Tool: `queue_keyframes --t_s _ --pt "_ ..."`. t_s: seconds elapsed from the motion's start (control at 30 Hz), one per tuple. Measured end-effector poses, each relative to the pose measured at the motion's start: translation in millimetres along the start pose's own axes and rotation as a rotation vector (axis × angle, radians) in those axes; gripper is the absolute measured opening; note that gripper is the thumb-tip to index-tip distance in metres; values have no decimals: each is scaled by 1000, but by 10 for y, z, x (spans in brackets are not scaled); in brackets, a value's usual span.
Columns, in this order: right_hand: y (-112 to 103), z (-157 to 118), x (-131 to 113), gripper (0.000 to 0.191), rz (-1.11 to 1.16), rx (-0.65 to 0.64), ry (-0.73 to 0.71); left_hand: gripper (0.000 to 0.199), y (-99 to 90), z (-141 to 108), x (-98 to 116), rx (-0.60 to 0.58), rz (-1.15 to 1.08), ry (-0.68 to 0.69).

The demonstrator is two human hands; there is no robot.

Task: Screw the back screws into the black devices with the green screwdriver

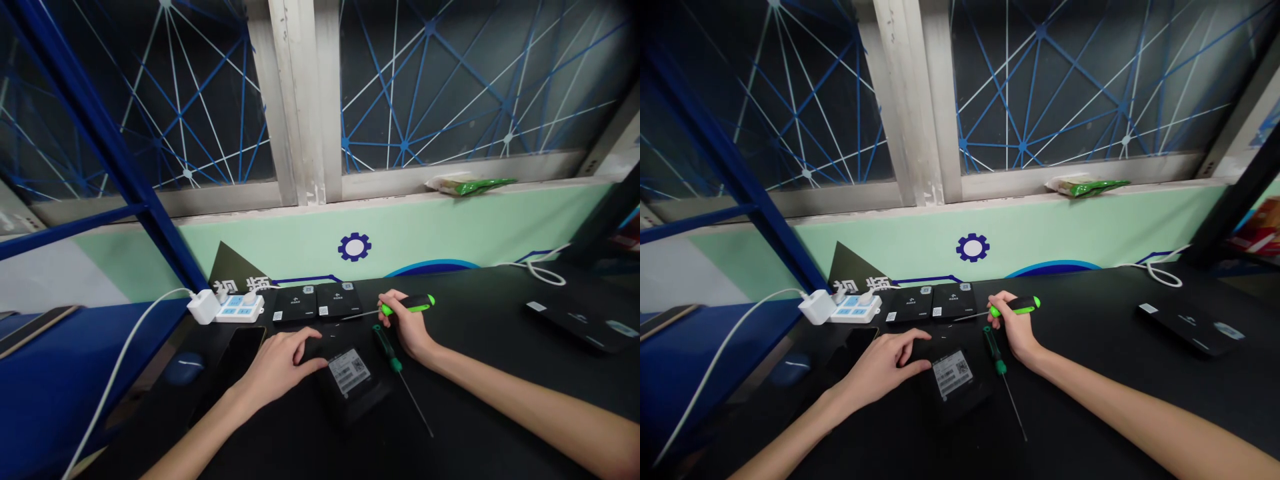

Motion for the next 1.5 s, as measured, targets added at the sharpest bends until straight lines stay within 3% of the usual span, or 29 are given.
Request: queue_keyframes --t_s 0.17,0.33,0.5,0.73,1.0,1.23,1.4,1.5 --pt "4 7 1 27 -6 -9 -7 40 -34 -28 58 102 113 -62" --pt "7 5 -7 27 -18 -21 -13 60 -2 -68 121 14 187 -125" --pt "7 3 -4 26 -22 -26 -11 54 23 -78 127 -58 108 -136" --pt "17 -5 -7 27 -9 -31 0 37 -3 -56 100 -37 21 -59" --pt "19 -12 -12 26 -14 -41 -10 20 -13 -39 101 216 17 30" --pt "41 -16 -41 26 -30 -46 -19 21 -24 -75 150 154 44 173" --pt "41 -10 -42 27 -38 -46 -28 20 -12 -67 197 241 82 181" --pt "38 -7 -44 27 -34 -40 -32 33 -18 -89 217 161 122 212"
Point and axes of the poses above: each hand's wrist, its own z-axis towards the middle knuckle, its own y-axis out of the palm, x = y × z, the point moved 4 cm from there along z, towards the middle knuckle, and after that the axes turned 10 degrees about z, right-handed, at the moved point
